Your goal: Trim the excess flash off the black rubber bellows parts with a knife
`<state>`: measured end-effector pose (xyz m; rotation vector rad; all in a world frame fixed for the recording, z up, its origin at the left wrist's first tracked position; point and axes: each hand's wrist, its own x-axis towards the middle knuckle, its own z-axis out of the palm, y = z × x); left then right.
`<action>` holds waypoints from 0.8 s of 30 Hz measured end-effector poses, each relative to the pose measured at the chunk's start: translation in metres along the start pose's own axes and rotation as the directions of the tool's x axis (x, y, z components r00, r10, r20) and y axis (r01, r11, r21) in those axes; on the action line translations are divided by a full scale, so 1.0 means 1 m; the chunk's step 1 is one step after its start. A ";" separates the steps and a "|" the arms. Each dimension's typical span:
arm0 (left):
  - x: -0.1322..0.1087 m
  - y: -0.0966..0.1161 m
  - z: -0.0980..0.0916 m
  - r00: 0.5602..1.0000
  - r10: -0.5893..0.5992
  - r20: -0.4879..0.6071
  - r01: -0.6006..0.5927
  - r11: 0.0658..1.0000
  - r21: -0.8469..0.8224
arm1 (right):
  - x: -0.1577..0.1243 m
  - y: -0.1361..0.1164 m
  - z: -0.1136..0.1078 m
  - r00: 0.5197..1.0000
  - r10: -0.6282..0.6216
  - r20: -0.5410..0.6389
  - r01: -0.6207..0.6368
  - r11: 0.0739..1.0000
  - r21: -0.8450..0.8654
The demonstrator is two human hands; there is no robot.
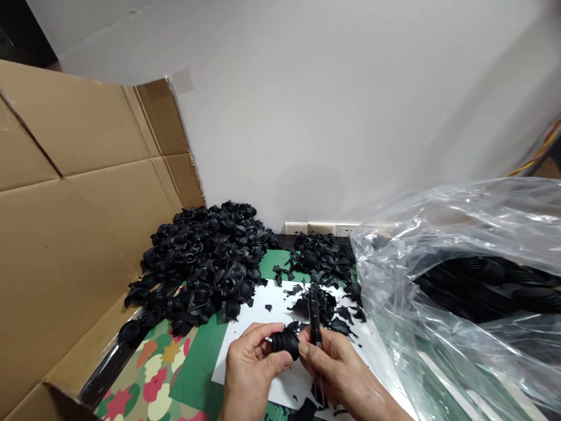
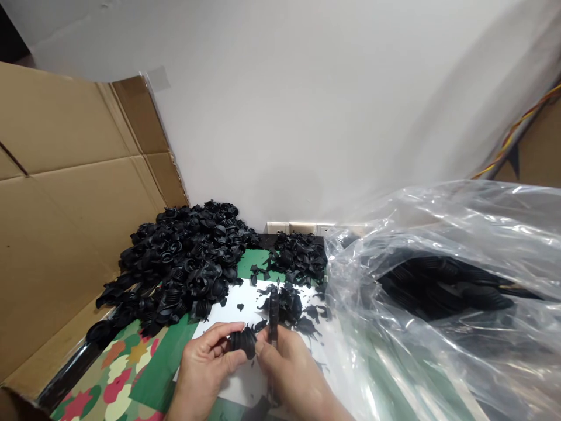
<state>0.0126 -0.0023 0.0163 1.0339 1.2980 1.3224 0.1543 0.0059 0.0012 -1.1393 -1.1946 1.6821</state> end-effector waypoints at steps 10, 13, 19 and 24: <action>0.000 -0.003 0.001 1.000 -0.010 -0.007 0.010 1.000 -0.015 | 0.002 0.006 -0.001 1.000 -0.008 -0.007 0.008 1.000 -0.023; -0.001 -0.006 0.001 1.000 -0.002 -0.010 0.002 1.000 -0.020 | 0.000 0.004 0.001 1.000 -0.007 -0.021 0.007 1.000 -0.008; -0.004 -0.007 -0.002 1.000 -0.010 -0.010 0.010 1.000 -0.010 | 0.000 0.001 0.001 1.000 0.015 -0.009 -0.015 1.000 -0.027; -0.002 -0.008 -0.004 1.000 0.004 0.009 -0.004 1.000 0.016 | -0.001 0.002 0.001 1.000 0.011 0.019 -0.011 1.000 -0.005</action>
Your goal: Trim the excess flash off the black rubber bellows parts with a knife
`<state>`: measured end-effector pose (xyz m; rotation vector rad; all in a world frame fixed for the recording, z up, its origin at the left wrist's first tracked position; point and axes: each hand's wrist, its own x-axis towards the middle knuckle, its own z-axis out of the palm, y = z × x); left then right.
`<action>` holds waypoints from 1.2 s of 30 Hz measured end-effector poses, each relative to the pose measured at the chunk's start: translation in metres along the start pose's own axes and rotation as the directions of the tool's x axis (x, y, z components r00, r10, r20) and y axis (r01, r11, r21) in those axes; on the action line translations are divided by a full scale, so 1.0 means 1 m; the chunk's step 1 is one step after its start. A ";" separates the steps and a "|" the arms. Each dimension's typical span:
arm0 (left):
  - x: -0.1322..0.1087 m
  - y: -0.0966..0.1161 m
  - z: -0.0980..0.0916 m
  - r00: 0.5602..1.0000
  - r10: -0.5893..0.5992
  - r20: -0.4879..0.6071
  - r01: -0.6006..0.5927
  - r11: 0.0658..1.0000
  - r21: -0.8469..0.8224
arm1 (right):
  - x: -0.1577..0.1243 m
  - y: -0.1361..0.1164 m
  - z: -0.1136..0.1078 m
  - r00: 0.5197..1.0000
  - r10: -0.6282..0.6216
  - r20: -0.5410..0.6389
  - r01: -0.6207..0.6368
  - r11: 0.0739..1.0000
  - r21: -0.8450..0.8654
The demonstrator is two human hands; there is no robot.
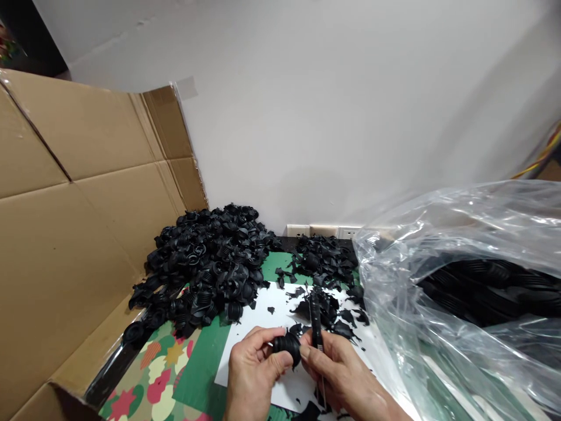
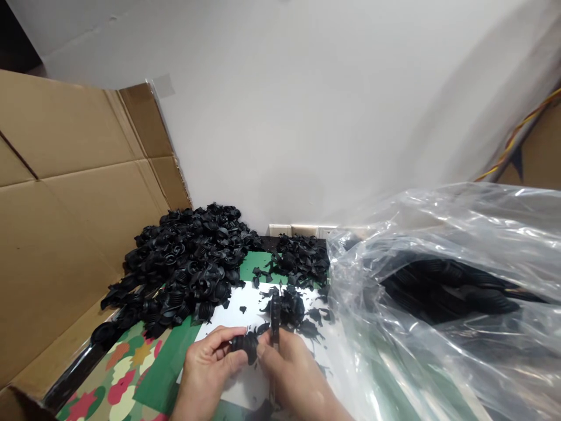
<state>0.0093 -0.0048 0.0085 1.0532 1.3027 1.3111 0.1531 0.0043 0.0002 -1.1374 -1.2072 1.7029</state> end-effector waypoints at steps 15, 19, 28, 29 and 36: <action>-0.003 0.006 0.005 0.995 0.098 -0.032 -0.092 0.984 0.151 | 0.004 0.005 -0.002 0.998 -0.049 -0.033 0.047 0.997 -0.053; -0.002 0.003 0.003 0.993 0.115 -0.025 -0.109 0.981 0.161 | 0.005 0.003 -0.001 0.997 -0.055 -0.046 0.052 0.997 -0.065; -0.003 0.001 0.002 0.986 0.168 -0.007 -0.164 0.973 0.164 | 0.004 0.005 -0.001 0.999 -0.022 -0.044 0.019 0.998 -0.056; -0.003 0.001 0.002 0.985 0.172 -0.001 -0.169 0.972 0.165 | 0.004 0.005 -0.001 0.999 -0.014 -0.042 0.012 0.999 -0.050; -0.002 0.002 0.002 0.982 0.188 -0.006 -0.184 0.970 0.158 | 0.006 0.003 -0.002 1.000 0.026 0.005 -0.025 0.998 -0.058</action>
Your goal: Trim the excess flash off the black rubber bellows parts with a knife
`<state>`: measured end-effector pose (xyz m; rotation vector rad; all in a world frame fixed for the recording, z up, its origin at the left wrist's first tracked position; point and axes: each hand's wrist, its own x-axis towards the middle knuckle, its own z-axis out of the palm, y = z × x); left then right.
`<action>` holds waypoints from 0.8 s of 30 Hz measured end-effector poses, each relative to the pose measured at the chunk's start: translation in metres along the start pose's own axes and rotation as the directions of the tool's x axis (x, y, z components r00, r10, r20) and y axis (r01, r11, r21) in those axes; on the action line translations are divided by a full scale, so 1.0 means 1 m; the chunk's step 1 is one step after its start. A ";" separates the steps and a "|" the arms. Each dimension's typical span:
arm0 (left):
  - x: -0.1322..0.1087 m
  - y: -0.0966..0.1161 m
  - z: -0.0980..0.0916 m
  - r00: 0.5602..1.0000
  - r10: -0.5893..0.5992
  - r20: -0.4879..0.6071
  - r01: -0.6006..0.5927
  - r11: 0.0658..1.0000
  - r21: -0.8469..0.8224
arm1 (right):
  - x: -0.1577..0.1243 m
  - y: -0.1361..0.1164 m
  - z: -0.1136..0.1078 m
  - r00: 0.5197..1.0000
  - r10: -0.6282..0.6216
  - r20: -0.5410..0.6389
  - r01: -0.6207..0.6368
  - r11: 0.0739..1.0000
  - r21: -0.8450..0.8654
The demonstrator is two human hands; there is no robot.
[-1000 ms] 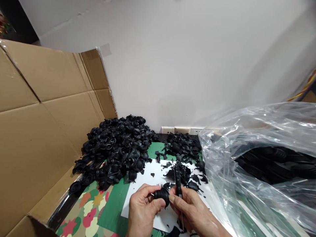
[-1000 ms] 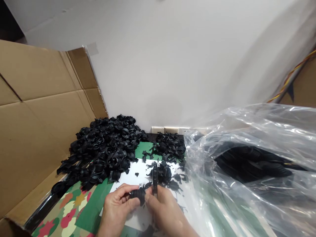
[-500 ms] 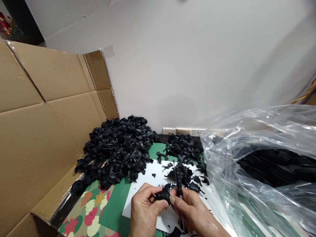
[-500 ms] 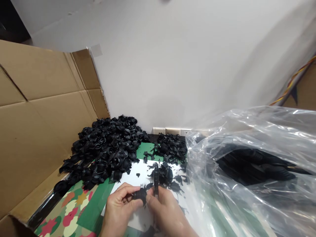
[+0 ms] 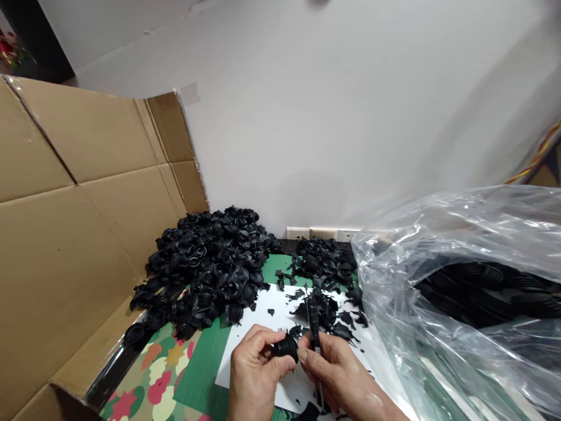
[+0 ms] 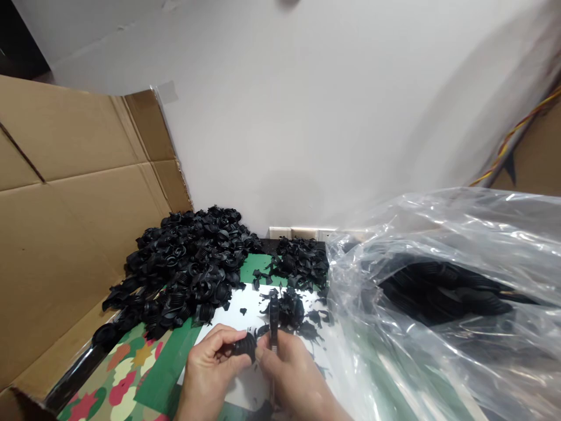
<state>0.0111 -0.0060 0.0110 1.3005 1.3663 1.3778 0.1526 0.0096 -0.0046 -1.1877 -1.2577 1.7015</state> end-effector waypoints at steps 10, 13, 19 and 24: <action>0.001 0.004 0.003 0.999 -0.020 -0.027 0.019 0.999 -0.034 | -0.003 -0.001 0.000 0.999 -0.042 -0.028 0.042 0.999 -0.011; 0.003 0.005 0.001 0.999 -0.035 -0.041 0.033 0.998 -0.047 | -0.002 -0.002 -0.001 0.999 -0.045 -0.027 0.045 0.999 -0.007; 0.004 0.006 -0.002 0.992 -0.098 -0.083 0.091 0.992 -0.090 | -0.006 -0.006 -0.005 0.989 -0.107 -0.102 0.108 0.994 0.011; 0.006 0.005 -0.004 0.925 -0.371 0.078 0.376 0.869 -0.321 | -0.009 -0.008 -0.003 0.974 -0.203 -0.102 0.197 0.978 -0.062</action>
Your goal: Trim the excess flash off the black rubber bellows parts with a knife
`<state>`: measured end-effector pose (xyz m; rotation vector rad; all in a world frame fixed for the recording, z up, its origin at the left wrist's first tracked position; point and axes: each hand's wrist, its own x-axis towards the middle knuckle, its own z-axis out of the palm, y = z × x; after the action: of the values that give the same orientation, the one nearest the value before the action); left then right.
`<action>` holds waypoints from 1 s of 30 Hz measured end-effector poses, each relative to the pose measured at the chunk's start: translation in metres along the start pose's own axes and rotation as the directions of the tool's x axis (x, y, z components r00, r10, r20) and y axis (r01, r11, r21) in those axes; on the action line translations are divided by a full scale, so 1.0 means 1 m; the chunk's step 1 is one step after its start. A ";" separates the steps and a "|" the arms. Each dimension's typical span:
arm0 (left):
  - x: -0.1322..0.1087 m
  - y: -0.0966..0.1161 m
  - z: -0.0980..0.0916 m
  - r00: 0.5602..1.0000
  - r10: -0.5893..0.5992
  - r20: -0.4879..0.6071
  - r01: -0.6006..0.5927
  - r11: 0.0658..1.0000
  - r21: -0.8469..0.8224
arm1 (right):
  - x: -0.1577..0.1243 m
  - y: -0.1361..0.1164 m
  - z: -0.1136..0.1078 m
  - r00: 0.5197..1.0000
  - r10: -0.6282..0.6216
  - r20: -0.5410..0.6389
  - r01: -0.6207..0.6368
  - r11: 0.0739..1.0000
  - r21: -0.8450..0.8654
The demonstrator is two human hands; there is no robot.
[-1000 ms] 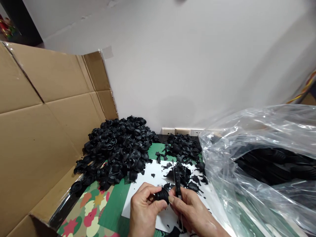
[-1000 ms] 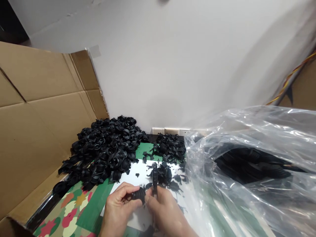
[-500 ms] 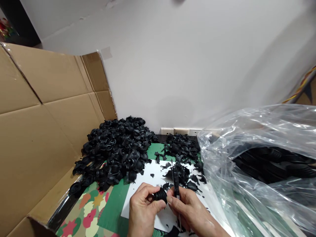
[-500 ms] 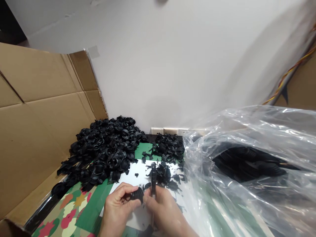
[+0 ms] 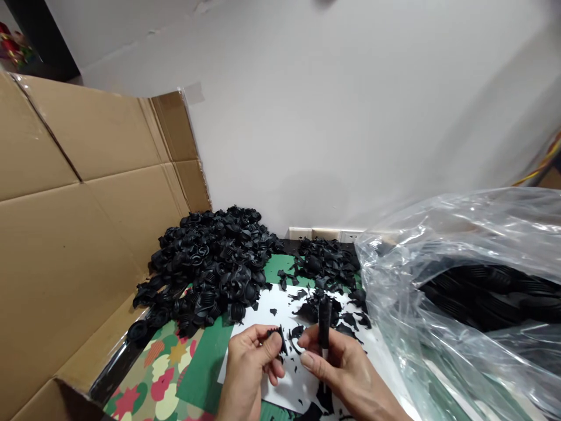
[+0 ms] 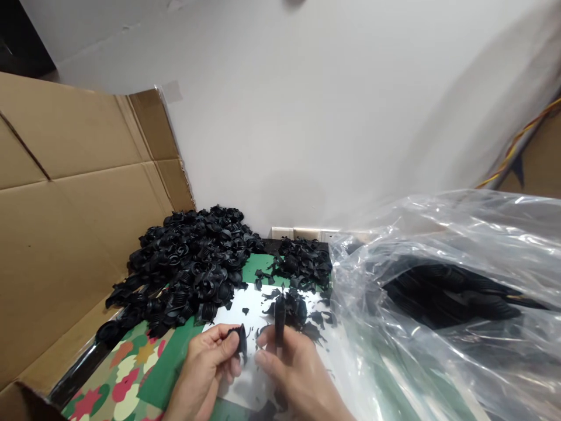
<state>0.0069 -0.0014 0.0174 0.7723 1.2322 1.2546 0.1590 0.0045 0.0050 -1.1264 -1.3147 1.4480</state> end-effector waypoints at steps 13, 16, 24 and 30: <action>0.002 -0.003 0.016 0.972 -0.216 0.093 0.217 0.976 -0.007 | -0.004 0.000 0.010 0.946 -0.278 -0.165 0.243 0.948 -0.206; 0.000 0.000 0.011 0.996 -0.064 0.067 0.053 0.986 0.158 | 0.001 0.006 0.003 0.972 -0.129 -0.198 0.105 0.986 -0.127; -0.009 0.001 0.014 0.907 0.369 0.204 -0.422 0.781 0.460 | 0.004 0.002 0.003 0.989 0.076 -0.124 -0.051 0.979 0.198; -0.003 -0.001 0.011 0.938 0.315 0.143 -0.343 0.902 0.263 | 0.002 -0.003 0.005 0.996 0.085 -0.039 -0.071 0.958 0.278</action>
<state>0.0186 -0.0028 0.0195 1.2828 1.2513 1.3043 0.1540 0.0055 0.0080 -1.0306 -1.0048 1.5942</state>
